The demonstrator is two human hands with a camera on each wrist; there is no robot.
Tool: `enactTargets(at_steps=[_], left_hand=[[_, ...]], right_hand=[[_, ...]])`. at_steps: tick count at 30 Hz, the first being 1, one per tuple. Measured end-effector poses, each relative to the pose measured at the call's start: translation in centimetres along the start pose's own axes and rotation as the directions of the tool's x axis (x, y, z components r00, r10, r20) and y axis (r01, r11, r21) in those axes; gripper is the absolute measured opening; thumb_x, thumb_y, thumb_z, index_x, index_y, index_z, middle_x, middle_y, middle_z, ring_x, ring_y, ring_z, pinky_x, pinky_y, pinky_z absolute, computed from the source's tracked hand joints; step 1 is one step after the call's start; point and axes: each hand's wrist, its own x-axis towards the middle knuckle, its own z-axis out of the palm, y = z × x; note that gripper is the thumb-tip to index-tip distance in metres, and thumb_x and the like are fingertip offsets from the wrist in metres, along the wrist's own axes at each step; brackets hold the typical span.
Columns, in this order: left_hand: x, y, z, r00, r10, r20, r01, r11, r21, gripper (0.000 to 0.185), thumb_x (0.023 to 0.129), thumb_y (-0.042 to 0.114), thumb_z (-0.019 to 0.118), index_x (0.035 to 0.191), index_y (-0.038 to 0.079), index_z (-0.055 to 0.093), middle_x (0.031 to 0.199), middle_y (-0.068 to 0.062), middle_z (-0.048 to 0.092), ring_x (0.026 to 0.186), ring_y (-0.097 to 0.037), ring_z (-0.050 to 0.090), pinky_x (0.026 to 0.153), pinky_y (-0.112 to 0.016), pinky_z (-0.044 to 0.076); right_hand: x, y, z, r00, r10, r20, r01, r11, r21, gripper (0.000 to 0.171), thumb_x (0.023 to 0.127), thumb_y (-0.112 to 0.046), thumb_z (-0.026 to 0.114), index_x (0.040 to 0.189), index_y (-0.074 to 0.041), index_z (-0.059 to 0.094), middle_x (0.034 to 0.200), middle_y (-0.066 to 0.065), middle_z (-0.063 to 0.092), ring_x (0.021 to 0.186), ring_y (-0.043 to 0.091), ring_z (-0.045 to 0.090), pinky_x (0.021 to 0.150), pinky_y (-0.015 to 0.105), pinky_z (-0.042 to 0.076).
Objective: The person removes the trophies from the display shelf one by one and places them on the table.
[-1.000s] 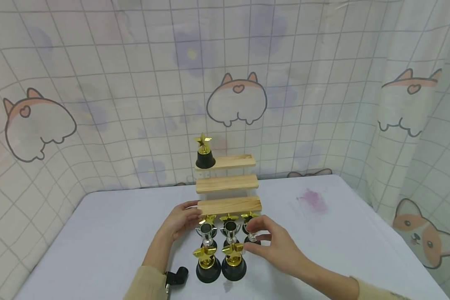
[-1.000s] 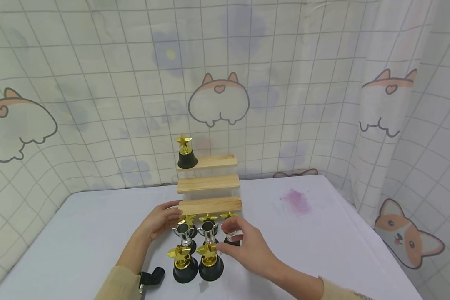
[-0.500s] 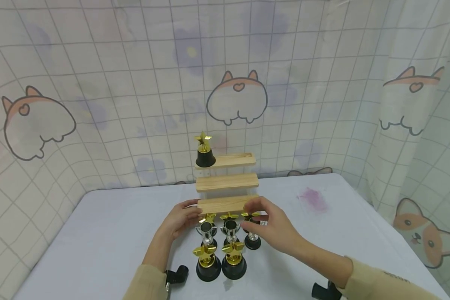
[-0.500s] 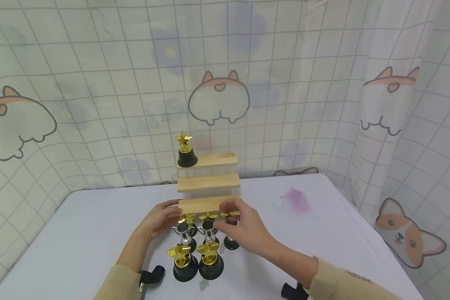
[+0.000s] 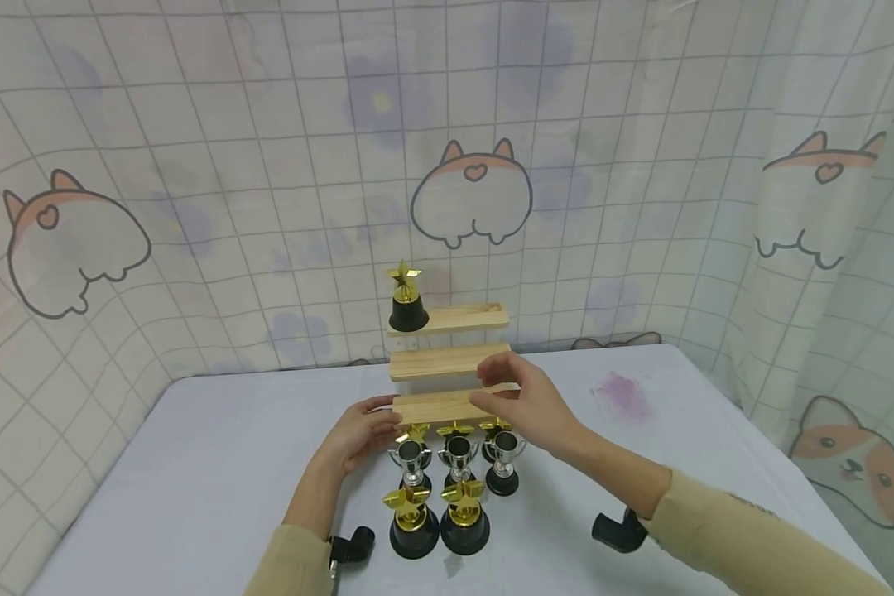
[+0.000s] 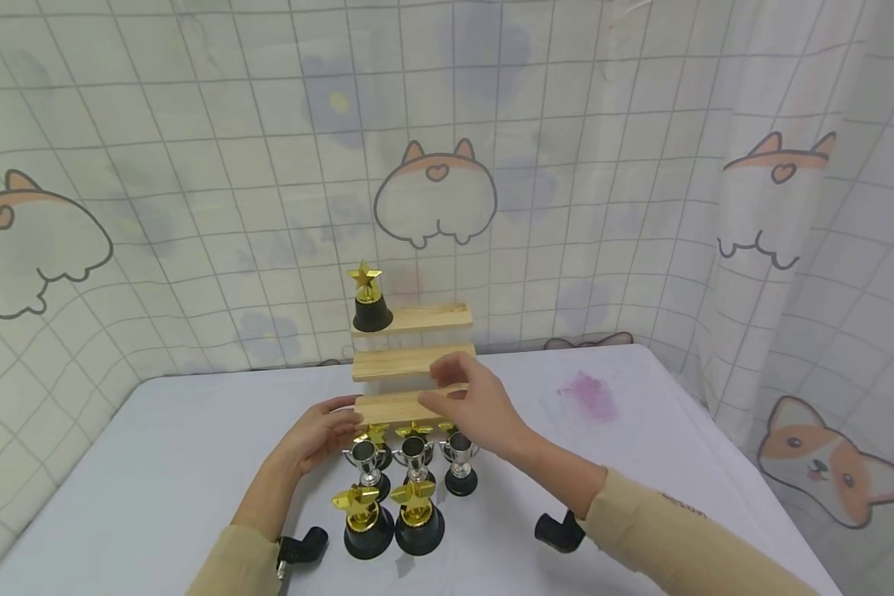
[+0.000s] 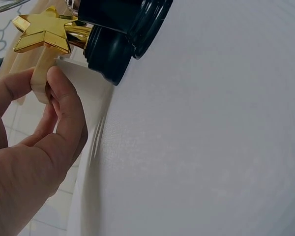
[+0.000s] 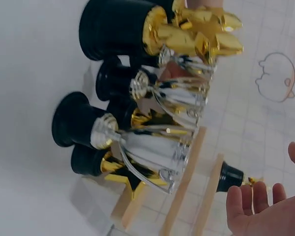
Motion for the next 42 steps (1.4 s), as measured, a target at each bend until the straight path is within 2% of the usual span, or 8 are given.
enactTargets(at_steps=[10, 19, 25, 42], left_hand=[[-0.1, 0.0, 0.0, 1.000, -0.005, -0.004, 0.005, 1.000, 0.006, 0.055, 0.093, 0.002, 0.067, 0.145, -0.007, 0.049, 0.121, -0.022, 0.063, 0.092, -0.020, 0.069, 0.087, -0.036, 0.061], [-0.2, 0.0, -0.1, 1.000, -0.008, -0.003, 0.008, 1.000, 0.014, 0.054, 0.094, 0.002, 0.067, 0.145, -0.007, 0.049, 0.123, -0.023, 0.063, 0.093, -0.020, 0.069, 0.088, -0.037, 0.061], [-0.1, 0.0, -0.1, 1.000, -0.006, -0.004, 0.007, 1.000, 0.014, 0.055, 0.094, 0.003, 0.067, 0.145, -0.006, 0.049, 0.123, -0.022, 0.063, 0.093, -0.020, 0.069, 0.088, -0.036, 0.061], [-0.1, -0.1, 0.0, 1.000, -0.010, 0.007, 0.010, 1.000, -0.014, 0.054, 0.095, 0.003, 0.066, 0.146, -0.005, 0.048, 0.121, -0.020, 0.064, 0.092, -0.018, 0.069, 0.086, -0.034, 0.061]], right_hand=[[4.4, -0.1, -0.7, 0.999, 0.048, -0.009, -0.047, 0.999, 0.017, 0.040, 0.096, -0.024, 0.075, 0.127, -0.005, 0.058, 0.128, 0.013, 0.061, 0.119, 0.025, 0.058, 0.100, 0.045, 0.052], [8.3, -0.1, -0.3, 0.999, 0.041, -0.001, -0.041, 0.999, 0.009, 0.045, 0.097, -0.024, 0.074, 0.133, -0.003, 0.057, 0.132, 0.013, 0.060, 0.122, 0.027, 0.058, 0.104, 0.044, 0.051], [10.0, 0.3, 0.5, 0.999, 0.052, -0.009, -0.052, 0.999, 0.007, 0.048, 0.097, -0.024, 0.075, 0.135, -0.002, 0.057, 0.135, 0.017, 0.060, 0.121, 0.029, 0.059, 0.102, 0.042, 0.053], [13.6, 0.4, 1.9, 0.997, 0.051, -0.049, -0.049, 0.998, 0.037, 0.050, 0.097, -0.026, 0.074, 0.138, -0.005, 0.056, 0.137, 0.013, 0.058, 0.124, 0.026, 0.057, 0.102, 0.041, 0.052]])
